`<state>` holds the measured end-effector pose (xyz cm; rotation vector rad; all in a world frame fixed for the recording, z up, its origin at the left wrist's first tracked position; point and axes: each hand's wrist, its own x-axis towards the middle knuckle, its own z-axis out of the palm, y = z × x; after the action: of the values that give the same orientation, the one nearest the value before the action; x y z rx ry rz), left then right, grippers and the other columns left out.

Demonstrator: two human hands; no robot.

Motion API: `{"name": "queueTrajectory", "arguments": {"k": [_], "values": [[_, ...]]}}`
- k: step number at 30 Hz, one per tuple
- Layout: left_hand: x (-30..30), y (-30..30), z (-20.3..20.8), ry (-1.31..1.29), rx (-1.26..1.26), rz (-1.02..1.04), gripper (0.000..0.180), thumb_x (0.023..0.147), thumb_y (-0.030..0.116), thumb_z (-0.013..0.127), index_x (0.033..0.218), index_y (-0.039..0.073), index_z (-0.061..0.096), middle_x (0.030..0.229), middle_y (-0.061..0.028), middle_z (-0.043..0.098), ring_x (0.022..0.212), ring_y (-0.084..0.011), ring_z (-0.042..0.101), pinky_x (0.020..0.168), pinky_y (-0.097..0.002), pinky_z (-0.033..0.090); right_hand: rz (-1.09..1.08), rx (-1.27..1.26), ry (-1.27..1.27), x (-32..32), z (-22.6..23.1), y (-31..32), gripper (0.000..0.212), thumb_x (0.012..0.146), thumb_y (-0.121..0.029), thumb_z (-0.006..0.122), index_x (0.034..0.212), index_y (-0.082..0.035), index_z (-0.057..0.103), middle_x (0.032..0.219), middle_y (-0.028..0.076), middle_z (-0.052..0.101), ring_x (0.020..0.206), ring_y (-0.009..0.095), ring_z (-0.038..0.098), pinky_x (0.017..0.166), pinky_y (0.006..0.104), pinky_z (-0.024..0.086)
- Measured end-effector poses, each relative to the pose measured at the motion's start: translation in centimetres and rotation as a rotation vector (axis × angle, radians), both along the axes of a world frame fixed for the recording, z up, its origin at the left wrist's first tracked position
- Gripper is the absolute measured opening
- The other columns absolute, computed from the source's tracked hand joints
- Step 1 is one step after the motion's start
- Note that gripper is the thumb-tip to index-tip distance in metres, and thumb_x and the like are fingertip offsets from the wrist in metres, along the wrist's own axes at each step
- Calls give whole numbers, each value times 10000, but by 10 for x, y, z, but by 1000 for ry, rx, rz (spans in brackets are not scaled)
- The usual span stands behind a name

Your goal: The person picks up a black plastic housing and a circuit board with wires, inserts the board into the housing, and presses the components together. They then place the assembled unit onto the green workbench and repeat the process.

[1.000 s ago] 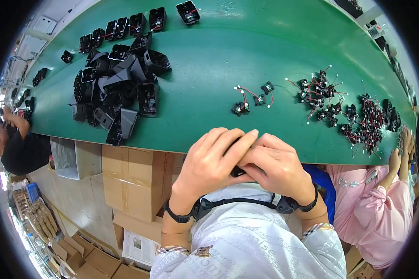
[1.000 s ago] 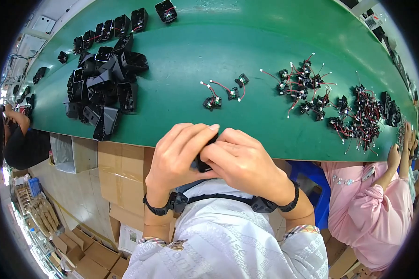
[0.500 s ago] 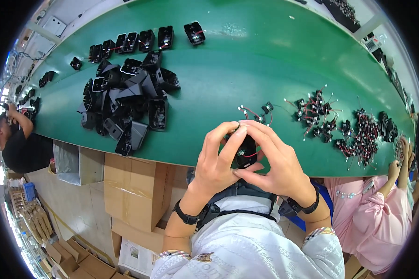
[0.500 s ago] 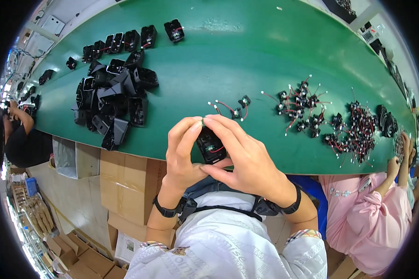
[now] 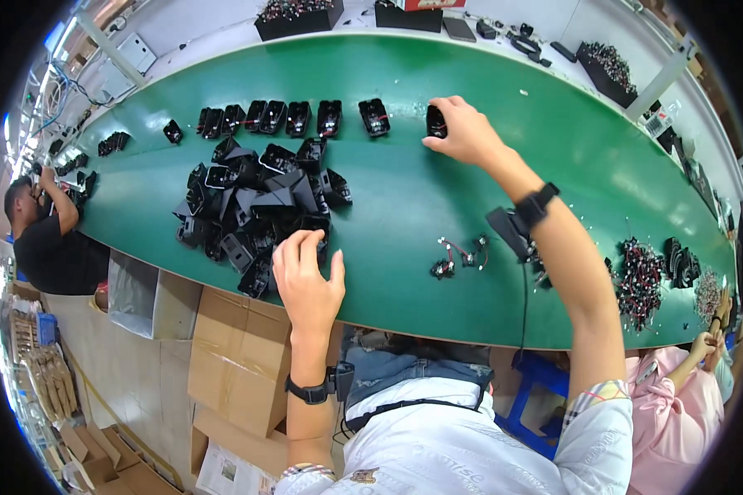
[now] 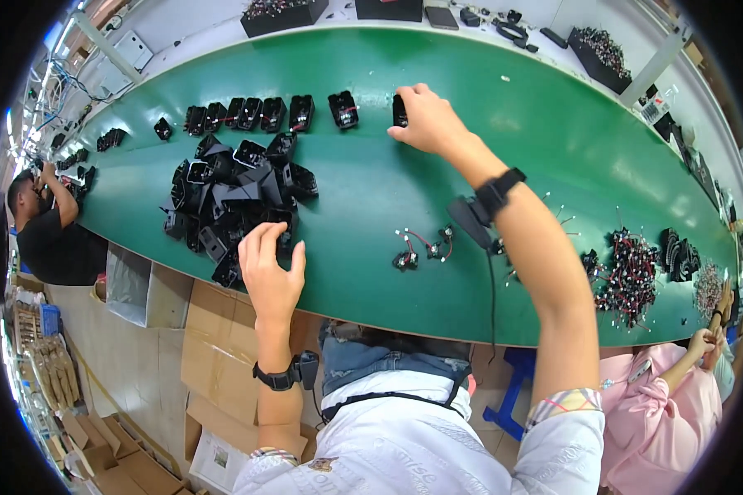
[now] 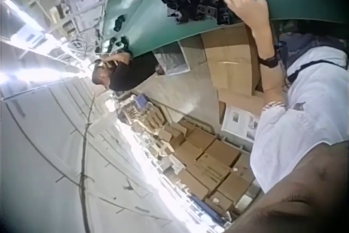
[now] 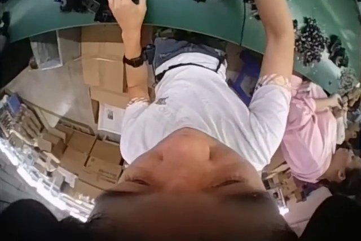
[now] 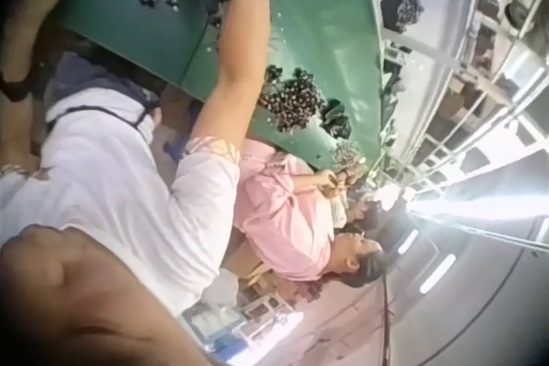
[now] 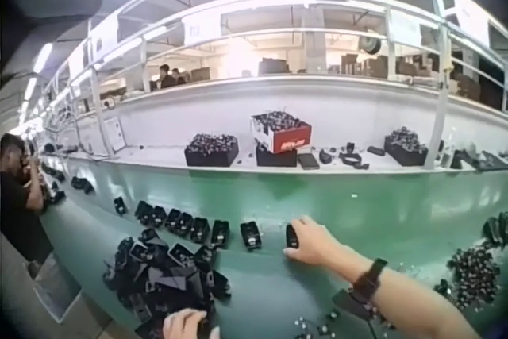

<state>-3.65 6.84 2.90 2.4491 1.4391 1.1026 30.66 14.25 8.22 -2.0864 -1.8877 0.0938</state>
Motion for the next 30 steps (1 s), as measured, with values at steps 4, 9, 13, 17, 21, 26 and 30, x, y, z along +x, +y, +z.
{"name": "queueTrajectory", "arguments": {"k": [4, 9, 13, 17, 21, 26, 30], "values": [[-1, -5, 3, 78, -54, -38, 488, 771, 143, 822, 1217, 38, 654, 1230, -118, 632, 1210, -337, 553, 1010, -458, 454, -43, -29, 0, 0, -26, 36, 779, 810, -347, 847, 1447, -34, 526, 1430, 232, 525, 1214, 421, 614, 1045, 464, 520], [9, -13, 0, 47, -83, -81, 408, 769, 107, 810, 1156, 47, 693, 1129, -105, 694, 1120, -318, 605, 963, -434, 475, 25, 17, -9, -1, -35, 37, 830, 820, -398, 845, 1457, -2, 488, 1478, 263, 459, 1212, 472, 614, 1030, 508, 535], [15, -22, 2, 15, -79, -123, 363, 776, 91, 802, 1124, 58, 708, 1098, -99, 698, 1090, -309, 615, 942, -421, 478, -6, 120, 18, 2, -14, -1, 651, 885, -342, 794, 1391, 1, 572, 1441, 226, 530, 1140, 376, 664, 977, 448, 557], [21, -32, -2, -45, -50, -290, 366, 776, 92, 813, 1126, 71, 708, 1116, -86, 669, 1065, -304, 613, 923, -430, 474, 202, 97, 298, -8, 37, -91, 301, 917, -182, 743, 1169, -21, 717, 1071, 129, 726, 856, 242, 718, 767, 355, 581], [24, -32, 3, -303, -31, -290, 682, 706, 258, 920, 1297, 76, 633, 1330, -175, 567, 1249, -393, 521, 1067, -500, 411, 272, -33, 181, -41, 50, -185, 187, 862, -105, 766, 1036, -39, 745, 901, 89, 735, 736, 216, 696, 668, 341, 551], [24, -25, -16, -130, -222, -248, 745, 708, 297, 917, 1354, 90, 609, 1443, -170, 527, 1319, -385, 508, 1122, -492, 380, 64, -112, 149, -91, 0, -211, 460, 822, -368, 844, 1157, -90, 697, 906, 50, 701, 709, 213, 702, 631, 358, 555], [24, -30, -13, -110, -253, -416, 621, 748, 173, 838, 1330, 111, 628, 1460, -161, 533, 1314, -370, 532, 1128, -475, 383, -5, -64, 148, -106, -27, -210, 406, 828, -339, 841, 1091, -79, 674, 910, 53, 677, 683, 242, 679, 611, 377, 543]]}}
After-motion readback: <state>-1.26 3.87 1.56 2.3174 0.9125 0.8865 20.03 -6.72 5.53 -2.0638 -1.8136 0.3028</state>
